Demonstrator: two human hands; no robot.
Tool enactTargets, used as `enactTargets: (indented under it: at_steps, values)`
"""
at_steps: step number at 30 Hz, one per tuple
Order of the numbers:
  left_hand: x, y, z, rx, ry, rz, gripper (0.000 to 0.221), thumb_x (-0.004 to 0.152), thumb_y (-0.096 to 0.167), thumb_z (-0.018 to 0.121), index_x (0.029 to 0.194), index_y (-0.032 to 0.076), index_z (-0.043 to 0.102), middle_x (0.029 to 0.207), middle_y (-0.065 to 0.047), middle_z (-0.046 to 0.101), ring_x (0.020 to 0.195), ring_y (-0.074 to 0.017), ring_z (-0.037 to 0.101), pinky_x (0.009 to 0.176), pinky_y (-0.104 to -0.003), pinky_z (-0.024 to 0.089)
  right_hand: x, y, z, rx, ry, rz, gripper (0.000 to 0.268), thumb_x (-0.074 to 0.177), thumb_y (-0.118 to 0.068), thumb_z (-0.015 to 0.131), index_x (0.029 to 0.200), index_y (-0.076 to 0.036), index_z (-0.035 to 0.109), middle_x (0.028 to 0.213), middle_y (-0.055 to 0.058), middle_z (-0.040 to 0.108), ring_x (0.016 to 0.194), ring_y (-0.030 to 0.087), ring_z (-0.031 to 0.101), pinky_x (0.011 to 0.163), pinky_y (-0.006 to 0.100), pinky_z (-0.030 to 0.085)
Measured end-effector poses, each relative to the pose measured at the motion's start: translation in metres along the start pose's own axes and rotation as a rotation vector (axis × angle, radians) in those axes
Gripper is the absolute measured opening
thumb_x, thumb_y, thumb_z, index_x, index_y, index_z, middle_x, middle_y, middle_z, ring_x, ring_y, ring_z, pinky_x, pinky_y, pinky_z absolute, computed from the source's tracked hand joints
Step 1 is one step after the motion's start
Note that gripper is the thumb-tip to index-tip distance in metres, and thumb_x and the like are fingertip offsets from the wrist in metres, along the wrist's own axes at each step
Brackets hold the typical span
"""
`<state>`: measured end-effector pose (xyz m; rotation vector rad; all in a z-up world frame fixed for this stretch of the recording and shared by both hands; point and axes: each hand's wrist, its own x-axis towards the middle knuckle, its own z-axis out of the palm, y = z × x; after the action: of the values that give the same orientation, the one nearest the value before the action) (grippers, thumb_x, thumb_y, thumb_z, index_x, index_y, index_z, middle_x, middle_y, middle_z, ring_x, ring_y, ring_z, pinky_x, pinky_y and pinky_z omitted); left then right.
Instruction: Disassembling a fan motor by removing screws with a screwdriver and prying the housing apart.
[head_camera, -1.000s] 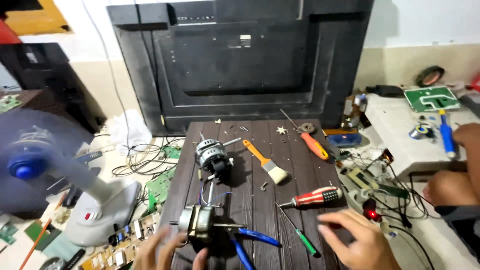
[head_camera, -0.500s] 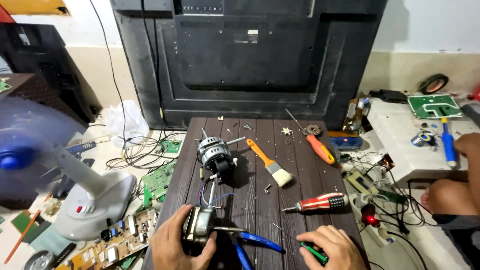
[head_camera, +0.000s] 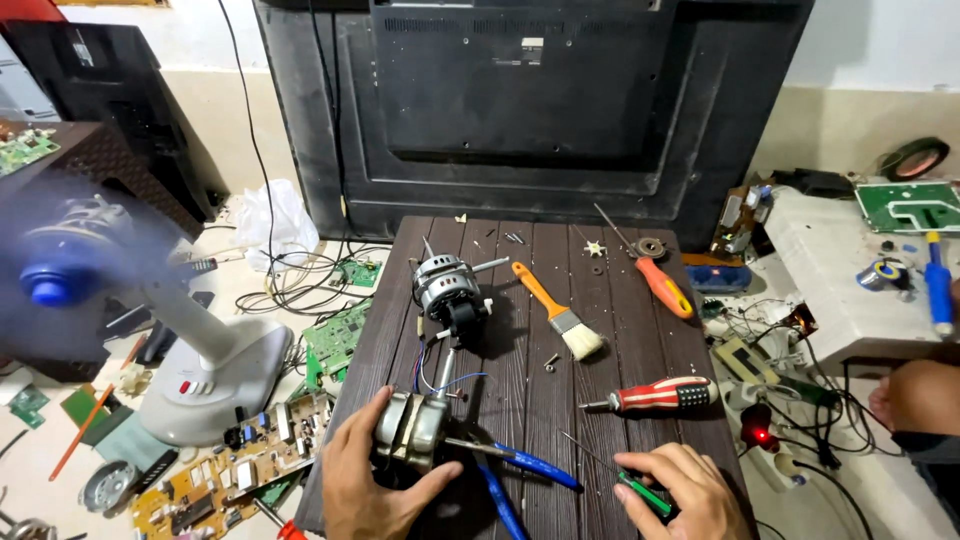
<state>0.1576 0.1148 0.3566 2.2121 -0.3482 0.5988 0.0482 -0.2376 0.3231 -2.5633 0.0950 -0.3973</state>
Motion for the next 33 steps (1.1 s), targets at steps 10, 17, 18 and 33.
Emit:
enactTargets:
  at_steps: [10, 17, 18, 33]
  values:
    - [0.026, 0.015, -0.039, 0.104, -0.379, -0.004, 0.093, 0.068, 0.055, 0.089, 0.147, 0.022, 0.053, 0.143, -0.002, 0.066, 0.117, -0.0221, 0.067, 0.102, -0.049, 0.033, 0.0, -0.007, -0.003, 0.002, 0.034, 0.0, 0.026, 0.071, -0.027, 0.081, 0.097, -0.026, 0.084, 0.078, -0.006, 0.074, 0.072, 0.009, 0.071, 0.077, 0.028, 0.055]
    - [0.025, 0.004, -0.035, 0.049, -0.366, 0.056, 0.088, 0.072, 0.052, 0.087, 0.145, 0.017, 0.054, 0.14, -0.005, 0.067, 0.115, -0.0234, 0.067, 0.102, -0.045, 0.04, -0.001, -0.019, -0.01, 0.019, 0.022, 0.035, 0.03, 0.07, -0.033, 0.084, 0.1, -0.027, 0.084, 0.084, -0.008, 0.078, 0.077, 0.009, 0.074, 0.08, 0.028, 0.055]
    - [0.024, 0.004, -0.035, -0.002, -0.363, -0.004, 0.088, 0.069, 0.045, 0.09, 0.144, 0.018, 0.055, 0.124, -0.007, 0.071, 0.105, -0.0227, 0.069, 0.095, -0.043, 0.048, -0.001, -0.021, -0.012, 0.036, 0.032, 0.021, 0.029, 0.07, -0.032, 0.084, 0.098, -0.026, 0.084, 0.083, -0.007, 0.076, 0.075, 0.009, 0.072, 0.077, 0.028, 0.054]
    - [0.035, 0.011, -0.026, 0.055, -0.321, -0.037, 0.089, 0.057, 0.053, 0.094, 0.132, 0.017, 0.063, 0.114, -0.003, 0.077, 0.104, -0.0211, 0.071, 0.103, -0.045, 0.04, 0.005, -0.041, -0.028, 0.161, 0.141, 0.025, 0.021, 0.072, -0.022, 0.082, 0.093, -0.018, 0.084, 0.08, -0.004, 0.074, 0.067, 0.01, 0.068, 0.065, 0.025, 0.052]
